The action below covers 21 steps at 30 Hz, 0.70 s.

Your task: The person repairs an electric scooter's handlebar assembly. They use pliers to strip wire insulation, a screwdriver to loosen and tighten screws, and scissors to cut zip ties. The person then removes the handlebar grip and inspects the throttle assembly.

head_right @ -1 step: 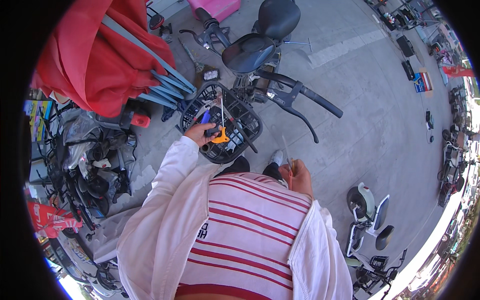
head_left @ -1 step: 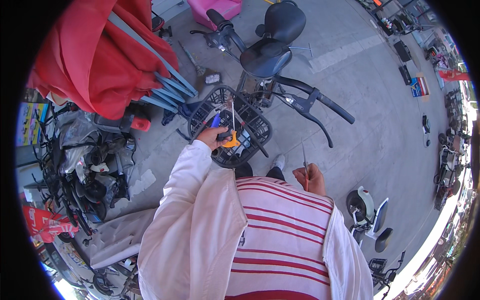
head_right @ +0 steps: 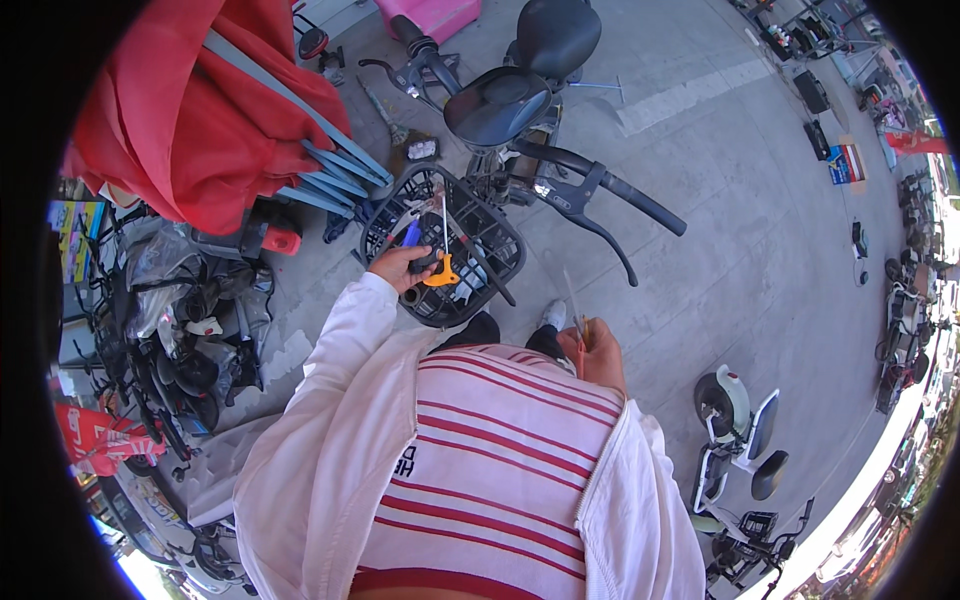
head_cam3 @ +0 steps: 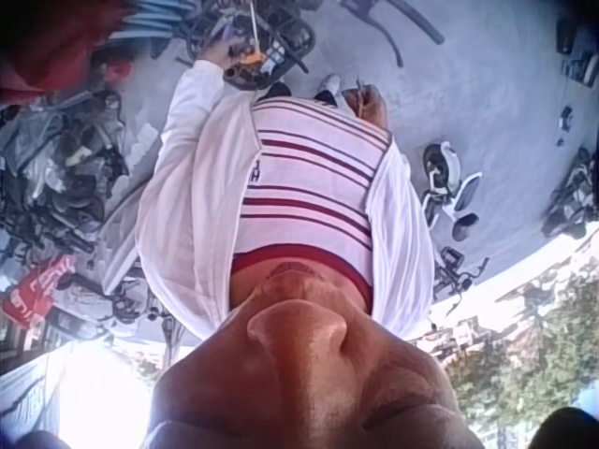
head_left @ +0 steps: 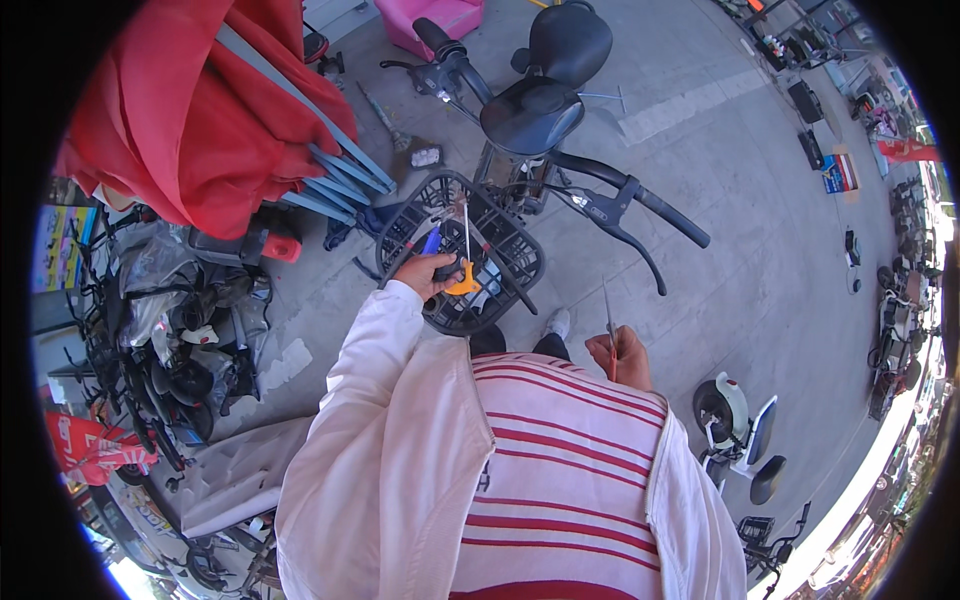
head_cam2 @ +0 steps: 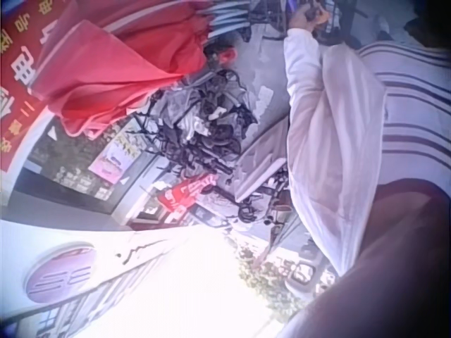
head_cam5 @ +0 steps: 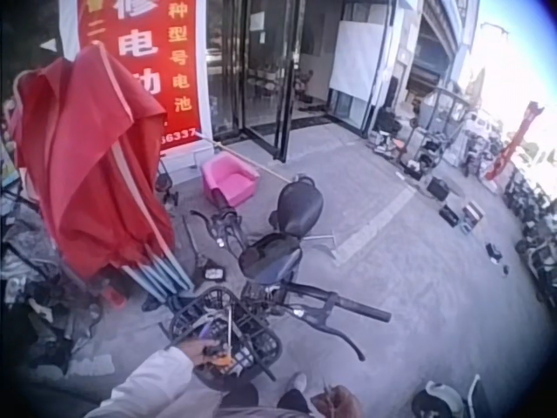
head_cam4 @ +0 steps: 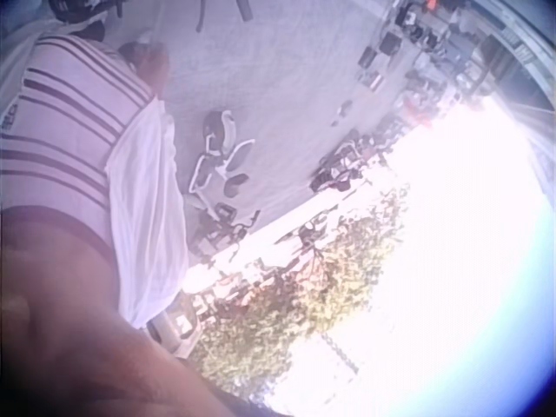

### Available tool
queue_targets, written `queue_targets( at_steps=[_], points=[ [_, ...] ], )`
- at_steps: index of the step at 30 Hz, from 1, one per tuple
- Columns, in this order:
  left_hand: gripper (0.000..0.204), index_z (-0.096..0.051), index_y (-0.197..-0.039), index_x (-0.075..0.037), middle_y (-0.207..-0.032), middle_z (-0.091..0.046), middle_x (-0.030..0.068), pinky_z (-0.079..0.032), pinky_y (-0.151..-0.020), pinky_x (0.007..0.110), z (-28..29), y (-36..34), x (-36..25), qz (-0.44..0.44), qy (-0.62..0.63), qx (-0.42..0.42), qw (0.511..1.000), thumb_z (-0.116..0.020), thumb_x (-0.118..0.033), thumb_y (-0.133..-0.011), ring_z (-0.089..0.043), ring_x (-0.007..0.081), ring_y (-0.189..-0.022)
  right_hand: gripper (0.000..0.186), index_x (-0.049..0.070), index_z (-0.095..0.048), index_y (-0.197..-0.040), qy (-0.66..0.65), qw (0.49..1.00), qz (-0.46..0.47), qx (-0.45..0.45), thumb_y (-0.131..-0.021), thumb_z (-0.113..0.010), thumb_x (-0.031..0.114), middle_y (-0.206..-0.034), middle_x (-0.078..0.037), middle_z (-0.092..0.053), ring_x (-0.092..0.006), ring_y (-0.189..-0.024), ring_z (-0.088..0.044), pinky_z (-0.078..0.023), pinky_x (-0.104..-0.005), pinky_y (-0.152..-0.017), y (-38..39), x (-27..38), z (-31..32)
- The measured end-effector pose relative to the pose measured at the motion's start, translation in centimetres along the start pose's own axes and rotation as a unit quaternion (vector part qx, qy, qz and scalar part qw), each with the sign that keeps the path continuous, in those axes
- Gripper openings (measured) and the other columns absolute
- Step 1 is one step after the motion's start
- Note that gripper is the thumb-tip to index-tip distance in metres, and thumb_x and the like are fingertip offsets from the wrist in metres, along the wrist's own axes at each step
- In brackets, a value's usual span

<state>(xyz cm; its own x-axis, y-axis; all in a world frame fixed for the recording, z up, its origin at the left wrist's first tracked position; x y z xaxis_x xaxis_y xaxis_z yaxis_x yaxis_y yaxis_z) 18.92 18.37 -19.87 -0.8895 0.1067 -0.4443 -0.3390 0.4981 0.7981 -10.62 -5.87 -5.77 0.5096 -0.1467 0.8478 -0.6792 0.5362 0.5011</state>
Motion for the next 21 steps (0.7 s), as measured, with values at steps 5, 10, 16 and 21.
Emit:
queue_targets(
  at_steps=[5, 10, 16, 21],
  points=[
    [0.017, -0.064, -0.103, 0.001, -0.1, -0.07, 0.0126, -0.057, -0.071, 0.027, 0.2, 0.8, -0.1, -0.067, 0.036, -0.04, 0.996, -0.063, -0.011, -0.092, -0.067, 0.0201, -0.083, 0.023, -0.001, -0.052, -0.087, -0.001, 1.0, 0.001, 0.0, -0.086, -0.073, 0.01, -0.083, -0.006, -0.064, -0.0101, -0.075, -0.054, -0.045, -0.026, -0.068, -0.8, -0.8, -0.1],
    [0.016, -0.064, -0.104, -0.001, -0.1, -0.07, 0.0123, -0.057, -0.074, 0.03, 1.6, 0.5, 0.9, -0.074, 0.039, -0.072, 0.994, -0.062, -0.012, -0.093, -0.067, 0.0203, -0.085, 0.023, -0.001, -0.053, -0.086, 0.015, 1.0, 0.0, -0.005, -0.086, -0.073, 0.01, -0.079, -0.005, -0.062, -0.0103, -0.073, -0.053, -0.045, -0.0267, -0.067, -1.0, 0.0, -0.4],
    [0.022, -0.06, -0.107, -0.005, -0.096, -0.068, 0.0092, -0.057, -0.072, 0.031, 1.5, 0.2, 1.5, -0.065, 0.069, -0.079, 0.992, -0.067, -0.019, -0.092, -0.067, 0.0203, -0.078, 0.023, -0.001, -0.054, -0.086, 0.049, 0.999, -0.02, -0.001, -0.085, -0.074, 0.011, -0.077, -0.005, -0.06, -0.0111, -0.071, -0.051, -0.043, -0.0276, -0.065, -0.8, 1.4, -0.7],
    [0.026, -0.061, -0.104, -0.006, -0.092, -0.067, 0.0065, -0.056, -0.065, 0.028, 1.8, 0.3, 1.7, -0.077, 0.037, -0.085, 0.993, -0.068, -0.027, -0.092, -0.064, 0.0162, -0.071, 0.022, -0.001, -0.055, -0.087, 0.043, 0.999, -0.019, 0.001, -0.086, -0.074, 0.011, -0.075, -0.003, -0.058, -0.011, -0.07, -0.049, -0.042, -0.0273, -0.064, -0.9, 1.2, -0.6]
  ],
)
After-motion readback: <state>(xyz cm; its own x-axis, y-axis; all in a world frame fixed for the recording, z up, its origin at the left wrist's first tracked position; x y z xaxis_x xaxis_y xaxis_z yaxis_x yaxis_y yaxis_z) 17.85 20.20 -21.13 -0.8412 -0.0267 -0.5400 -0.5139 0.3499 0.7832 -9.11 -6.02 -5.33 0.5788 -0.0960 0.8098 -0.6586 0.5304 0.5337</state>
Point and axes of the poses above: each hand's wrist, its own y-axis away from the middle knuckle, its own z-axis out of the back of the hand, x = y × z, the point moved 6 cm from there along -y, towards the middle knuckle
